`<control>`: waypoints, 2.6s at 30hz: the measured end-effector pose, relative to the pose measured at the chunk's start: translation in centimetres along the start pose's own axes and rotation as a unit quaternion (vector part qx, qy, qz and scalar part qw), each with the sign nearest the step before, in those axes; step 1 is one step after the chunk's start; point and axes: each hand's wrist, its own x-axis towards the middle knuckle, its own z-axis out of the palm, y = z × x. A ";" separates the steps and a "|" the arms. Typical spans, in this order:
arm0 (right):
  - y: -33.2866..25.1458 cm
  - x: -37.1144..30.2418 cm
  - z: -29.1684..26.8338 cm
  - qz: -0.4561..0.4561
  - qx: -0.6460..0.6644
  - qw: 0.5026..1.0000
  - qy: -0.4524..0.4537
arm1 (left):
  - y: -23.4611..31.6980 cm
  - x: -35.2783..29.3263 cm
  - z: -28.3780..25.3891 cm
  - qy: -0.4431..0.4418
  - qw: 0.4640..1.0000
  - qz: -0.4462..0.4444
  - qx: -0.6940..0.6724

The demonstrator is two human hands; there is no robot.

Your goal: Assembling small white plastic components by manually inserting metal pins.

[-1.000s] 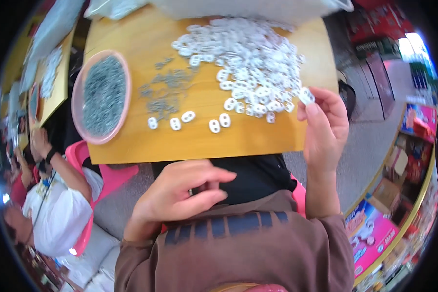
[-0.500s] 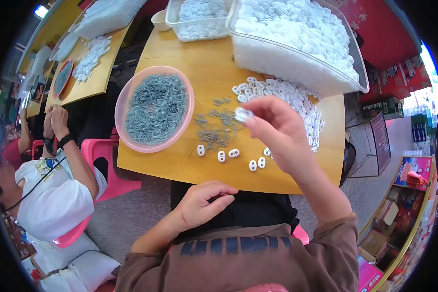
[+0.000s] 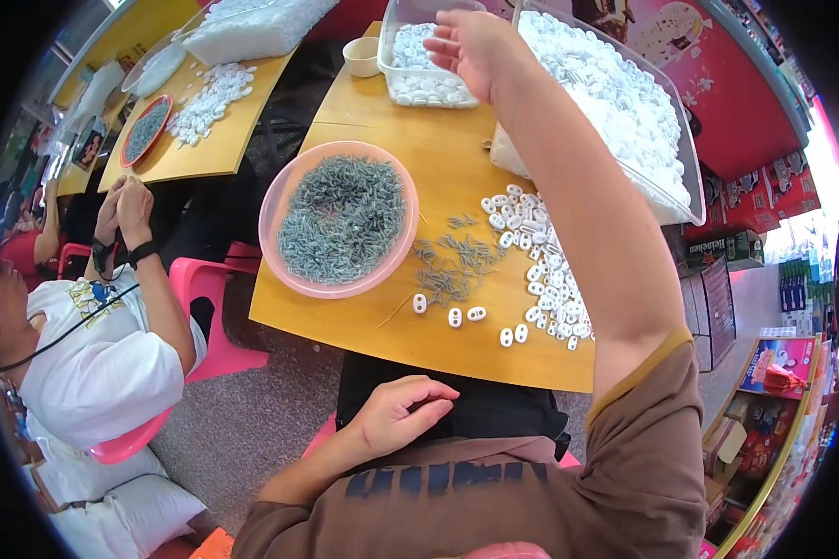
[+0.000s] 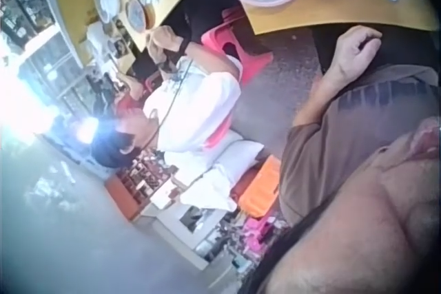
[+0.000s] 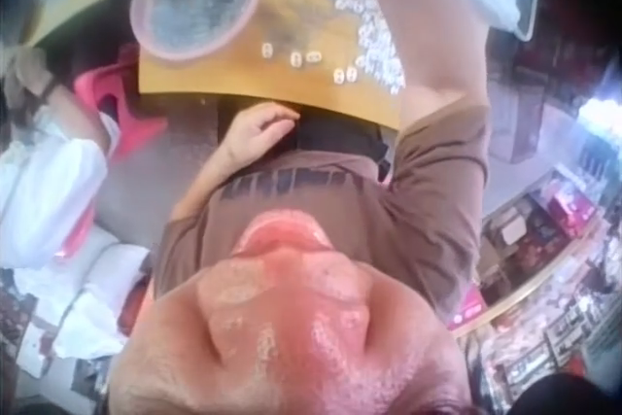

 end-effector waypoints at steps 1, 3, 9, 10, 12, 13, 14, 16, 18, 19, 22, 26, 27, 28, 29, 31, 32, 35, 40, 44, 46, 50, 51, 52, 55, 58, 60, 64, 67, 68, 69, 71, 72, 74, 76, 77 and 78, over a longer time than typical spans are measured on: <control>0.7 -0.6 0.2 0.006 0.000 1.000 -0.005 | -0.3 0.0 0.0 0.005 1.000 -0.005 -0.003; 1.8 -3.2 -0.2 -0.079 -0.070 0.992 -0.063 | -1.2 -0.1 0.1 0.022 1.000 -0.010 -0.013; 3.1 -12.5 -2.8 -0.094 -0.177 0.958 -0.207 | -1.3 1.3 -0.2 0.036 0.999 0.002 0.013; 3.2 -14.4 -3.8 -0.064 -0.189 0.954 -0.222 | -1.4 1.4 -0.1 0.064 0.997 0.045 0.018; 5.7 -17.7 -7.4 -0.118 -0.256 0.940 -0.191 | -1.1 1.9 -0.5 0.085 0.994 0.046 0.057; 6.6 -19.9 -8.6 -0.116 -0.280 0.940 -0.155 | -1.3 1.9 -0.8 0.105 0.990 0.050 0.073; 7.1 -22.2 -9.7 -0.115 -0.308 0.938 -0.112 | -1.2 2.0 -0.8 0.129 0.989 0.030 0.068; 8.7 -26.1 -11.7 -0.182 -0.331 0.923 -0.078 | -1.5 2.5 -0.8 0.160 0.979 0.067 0.106; 9.6 -28.1 -13.2 -0.270 -0.411 0.864 -0.110 | -1.6 3.0 -1.0 0.170 0.969 0.097 0.154; 10.1 -28.7 -13.5 -0.268 -0.408 0.866 -0.107 | -1.4 3.4 -1.0 0.183 0.958 0.101 0.195; 10.7 -29.7 -13.9 -0.204 -0.369 0.905 -0.055 | -1.1 4.7 -0.8 0.205 0.939 0.098 0.258; 11.1 -29.7 -12.9 -0.209 -0.333 0.917 -0.063 | -1.6 5.9 -0.5 0.215 0.912 0.120 0.329; 11.3 -29.6 -12.8 -0.209 -0.332 0.918 -0.061 | -1.8 6.0 -0.5 0.215 0.904 0.128 0.346; 11.5 -29.4 -12.7 -0.240 -0.329 0.910 -0.080 | -2.0 6.1 -0.4 0.214 0.904 0.128 0.347; 11.8 -29.1 -12.6 -0.271 -0.326 0.900 -0.100 | -2.1 6.1 -0.4 0.215 0.900 0.130 0.355; 12.0 -29.0 -12.3 -0.276 -0.323 0.900 -0.100 | -2.2 6.2 -0.2 0.216 0.897 0.133 0.362; 12.2 -29.0 -12.3 -0.279 -0.318 0.900 -0.104 | -2.1 6.2 -0.1 0.211 0.897 0.124 0.367; 12.4 -29.0 -12.2 -0.285 -0.315 0.899 -0.107 | -2.2 6.4 0.1 0.207 0.899 0.116 0.369; 12.2 -28.7 -12.1 -0.279 -0.326 0.897 -0.108 | -2.4 6.3 0.0 0.206 0.902 0.130 0.358; 12.3 -28.3 -11.7 -0.290 -0.327 0.892 -0.114 | -2.7 6.3 -0.2 0.246 0.890 0.140 0.359; 12.4 -28.1 -11.4 -0.298 -0.325 0.890 -0.118 | -2.8 6.5 -0.1 0.250 0.879 0.149 0.377; 12.4 -28.0 -11.2 -0.313 -0.324 0.885 -0.115 | -2.7 6.6 0.1 0.229 0.848 0.154 0.452; 12.3 -28.0 -11.3 -0.312 -0.325 0.886 -0.114 | -2.8 6.6 0.1 0.228 0.845 0.158 0.457; 12.2 -28.0 -11.5 -0.312 -0.328 0.885 -0.111 | -2.8 6.7 0.2 0.227 0.846 0.161 0.455; 12.1 -28.1 -12.1 -0.304 -0.336 0.886 -0.099 | -2.8 6.7 0.3 0.222 0.843 0.173 0.458; 12.0 -28.0 -12.7 -0.311 -0.333 0.885 -0.098 | -2.7 6.8 0.4 0.230 0.840 0.175 0.459; 11.9 -28.0 -13.1 -0.321 -0.328 0.884 -0.087 | -2.6 6.7 0.5 0.222 0.845 0.155 0.462; 11.0 -28.2 -14.7 -0.310 -0.364 0.876 -0.065 | -2.6 6.5 0.6 0.207 0.859 0.161 0.441; 10.7 -28.6 -16.5 -0.293 -0.389 0.873 -0.022 | -2.5 6.3 0.8 0.210 0.871 0.170 0.410; 10.7 -28.7 -17.2 -0.279 -0.384 0.880 0.006 | -2.4 6.2 0.9 0.209 0.877 0.163 0.402; 10.7 -29.0 -17.7 -0.266 -0.380 0.885 0.035 | -2.3 6.2 0.9 0.208 0.882 0.155 0.395; 10.7 -29.3 -18.3 -0.244 -0.354 0.900 0.067 | -2.0 6.1 1.0 0.201 0.884 0.148 0.396; 10.6 -29.2 -18.6 -0.233 -0.343 0.906 0.085 | -1.9 6.1 1.0 0.198 0.884 0.140 0.399; 10.5 -29.2 -18.9 -0.217 -0.340 0.908 0.111 | -2.0 6.1 1.1 0.199 0.880 0.150 0.404; 10.6 -29.1 -19.0 -0.226 -0.353 0.901 0.114 | -2.1 6.0 1.1 0.198 0.876 0.161 0.409; 10.7 -29.1 -18.9 -0.234 -0.365 0.894 0.115 | -2.1 5.9 1.1 0.195 0.877 0.164 0.408; 10.8 -29.2 -18.8 -0.234 -0.366 0.893 0.118 | -2.1 5.9 1.0 0.192 0.877 0.166 0.407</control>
